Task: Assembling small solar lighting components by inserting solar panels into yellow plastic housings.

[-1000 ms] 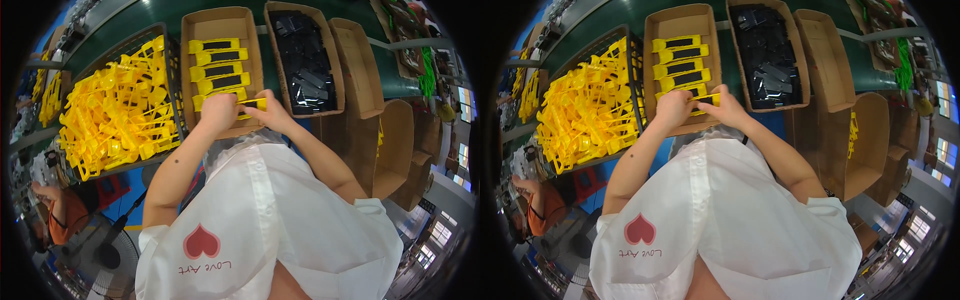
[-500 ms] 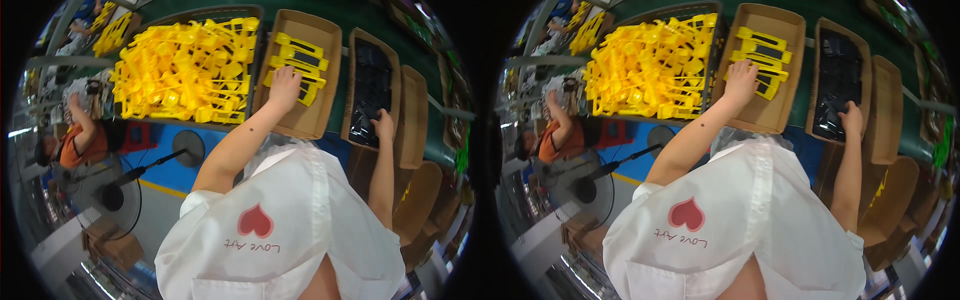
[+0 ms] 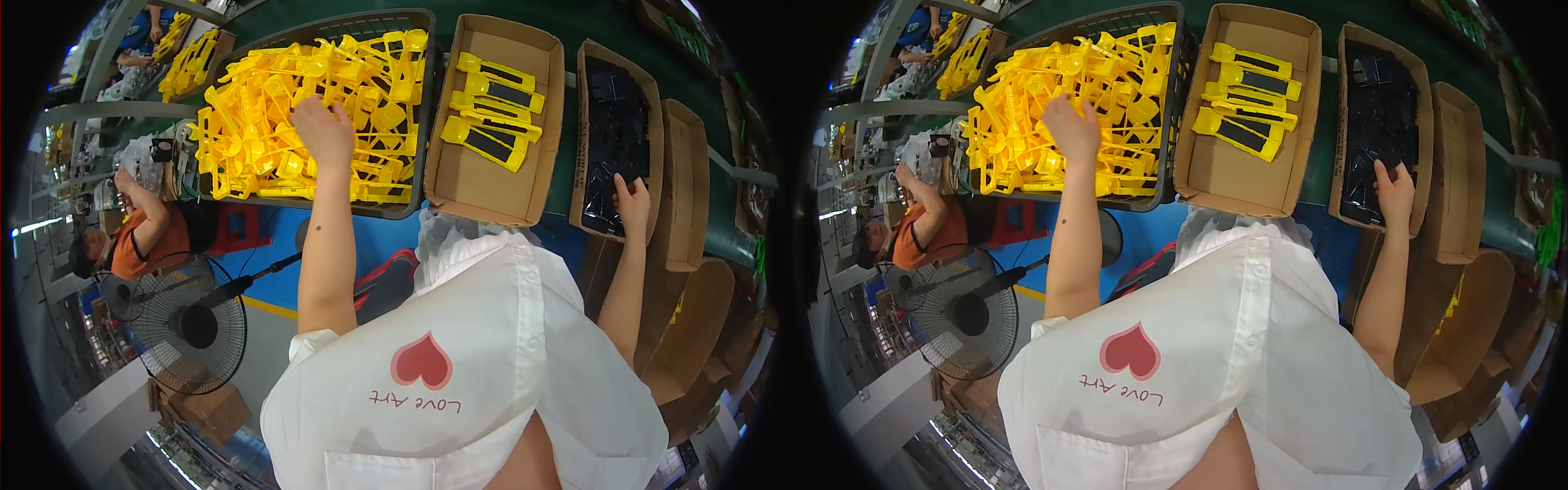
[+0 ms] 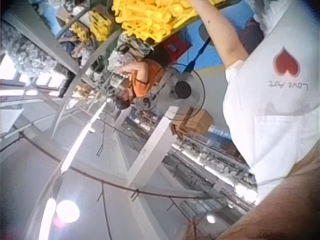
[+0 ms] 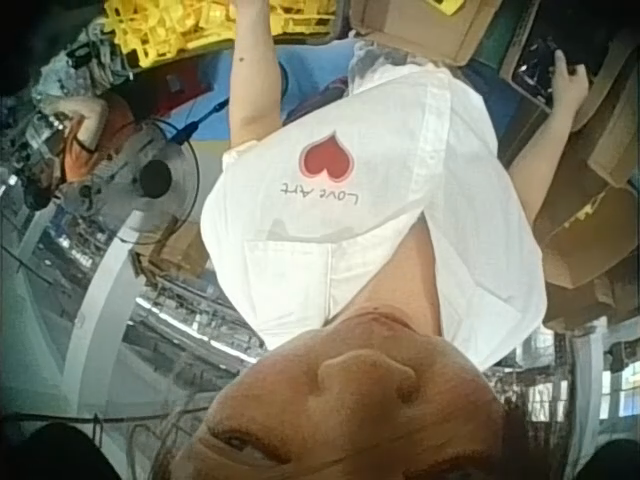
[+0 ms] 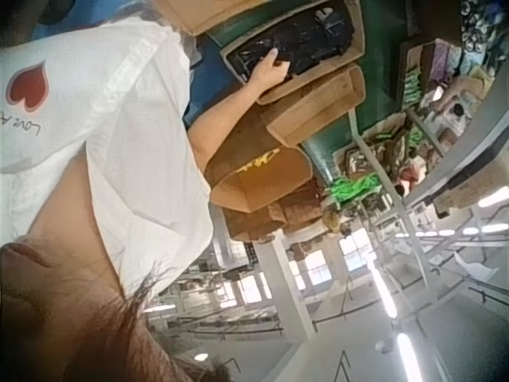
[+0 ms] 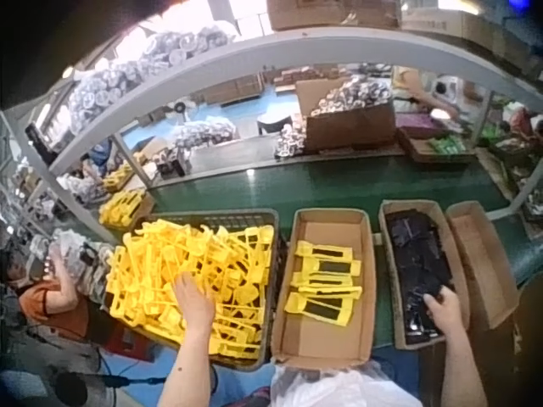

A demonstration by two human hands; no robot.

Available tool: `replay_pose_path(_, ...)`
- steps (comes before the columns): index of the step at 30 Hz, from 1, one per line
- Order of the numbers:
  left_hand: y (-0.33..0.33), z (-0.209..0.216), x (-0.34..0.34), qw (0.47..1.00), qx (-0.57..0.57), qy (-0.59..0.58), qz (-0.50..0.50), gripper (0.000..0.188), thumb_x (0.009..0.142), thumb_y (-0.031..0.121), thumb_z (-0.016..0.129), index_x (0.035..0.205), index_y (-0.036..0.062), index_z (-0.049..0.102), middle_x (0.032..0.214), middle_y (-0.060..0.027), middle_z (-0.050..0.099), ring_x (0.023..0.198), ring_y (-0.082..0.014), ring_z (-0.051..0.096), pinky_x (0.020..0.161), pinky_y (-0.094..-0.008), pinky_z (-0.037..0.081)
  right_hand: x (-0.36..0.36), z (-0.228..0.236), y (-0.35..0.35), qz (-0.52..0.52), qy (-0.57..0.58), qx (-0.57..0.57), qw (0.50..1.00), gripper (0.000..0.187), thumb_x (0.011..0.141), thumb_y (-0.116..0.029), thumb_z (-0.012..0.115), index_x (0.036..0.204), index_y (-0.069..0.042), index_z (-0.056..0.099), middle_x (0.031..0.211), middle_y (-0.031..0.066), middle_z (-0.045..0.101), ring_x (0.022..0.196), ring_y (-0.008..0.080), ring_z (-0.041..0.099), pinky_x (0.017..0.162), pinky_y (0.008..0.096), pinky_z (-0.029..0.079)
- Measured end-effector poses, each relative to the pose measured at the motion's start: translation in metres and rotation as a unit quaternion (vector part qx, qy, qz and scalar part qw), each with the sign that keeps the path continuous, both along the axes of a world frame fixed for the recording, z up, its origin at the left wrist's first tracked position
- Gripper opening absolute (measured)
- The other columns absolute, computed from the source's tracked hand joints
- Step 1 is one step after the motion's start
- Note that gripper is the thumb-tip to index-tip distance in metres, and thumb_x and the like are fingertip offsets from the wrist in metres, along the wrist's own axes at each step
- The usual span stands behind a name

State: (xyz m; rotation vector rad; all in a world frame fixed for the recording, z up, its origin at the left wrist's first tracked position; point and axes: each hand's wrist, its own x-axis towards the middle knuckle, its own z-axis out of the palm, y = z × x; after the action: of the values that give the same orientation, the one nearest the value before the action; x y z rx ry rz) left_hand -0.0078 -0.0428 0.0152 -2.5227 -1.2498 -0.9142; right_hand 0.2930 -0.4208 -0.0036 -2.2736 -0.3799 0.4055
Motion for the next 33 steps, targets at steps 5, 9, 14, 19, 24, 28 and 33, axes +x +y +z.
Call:
replay_pose_path(5,0.09,-0.017,-0.061,0.966,-0.228,-0.075,0.097,0.035,0.076,0.016,0.053,0.106,-0.0011,0.049,0.092,-0.0166,0.054,0.084,-0.0324,0.051,0.074,-0.0383,0.041,-0.01,0.014,0.018,0.026,-0.002,0.028,0.999,0.022,0.078,-0.025,0.059,0.083,-0.003,0.057,0.057,0.0011,0.052,0.052,0.0081,0.051,0.047,0.0223,0.04)
replay_pose_path(9,0.09,-0.002,-0.053,0.888,-0.458,-0.024,-0.011,0.038,0.075,0.017,0.056,0.112,0.007,0.053,0.078,-0.0086,0.057,0.071,-0.019,0.055,0.067,-0.0289,0.044,-0.009,0.008,0.013,0.041,-0.007,0.011,0.999,0.022,0.078,-0.025,0.059,0.083,-0.003,0.057,0.057,0.0012,0.052,0.052,0.008,0.051,0.048,0.0224,0.04)
replay_pose_path(14,0.05,0.074,-0.028,0.879,-0.421,-0.201,-0.099,0.02,0.076,0.004,0.058,0.096,0.0024,0.059,0.078,-0.003,0.058,0.067,-0.0106,0.052,0.064,-0.0206,0.043,-0.015,0.006,0.009,0.046,0.002,-0.006,0.999,0.021,0.078,-0.023,0.059,0.084,-0.004,0.057,0.059,0.0011,0.053,0.052,0.008,0.051,0.048,0.0219,0.04)
replay_pose_path(19,-0.016,0.107,-0.032,0.726,-0.433,-0.423,-0.327,0.014,0.075,-0.005,0.053,0.088,0.0006,0.054,0.088,-0.0116,0.059,0.074,-0.0162,0.056,0.07,-0.0248,0.046,-0.025,0.013,0.012,0.023,0.02,0.01,0.999,0.021,0.079,-0.022,0.059,0.087,-0.003,0.056,0.063,0.0018,0.056,0.054,0.0085,0.054,0.049,0.0206,0.041)
replay_pose_path(24,-0.068,0.071,-0.017,0.441,-0.58,-0.524,-0.442,0.017,0.069,-0.006,0.059,0.078,0.0051,0.049,0.081,-0.0121,0.054,0.071,-0.0215,0.055,0.064,-0.0307,0.049,-0.035,0.026,0.024,-0.012,0.086,0.149,0.985,0.019,0.08,-0.021,0.058,0.086,-0.002,0.056,0.066,0.0024,0.057,0.056,0.0092,0.055,0.051,0.0209,0.044)
replay_pose_path(28,-0.094,0.053,0.007,0.315,-0.638,-0.545,-0.444,0.019,0.07,-0.002,0.06,0.084,0.007,0.049,0.084,-0.0102,0.053,0.075,-0.0214,0.054,0.066,-0.0299,0.048,-0.029,0.035,0.027,0.042,0.075,0.177,0.98,0.012,0.081,-0.017,0.056,0.081,-0.006,0.055,0.062,-0.0017,0.052,0.047,0.0044,0.045,0.044,0.0163,0.035)
replay_pose_path(33,-0.115,0.037,0.036,0.32,-0.679,-0.621,-0.227,0.024,0.079,-0.003,0.049,0.099,0.0081,0.044,0.094,-0.0088,0.054,0.079,-0.0191,0.057,0.071,-0.031,0.048,-0.047,0.074,0.034,0.084,0.182,0.223,0.954,0.009,0.082,-0.015,0.055,0.08,-0.006,0.054,0.061,-0.0011,0.053,0.046,0.0036,0.045,0.04,0.0157,0.033)
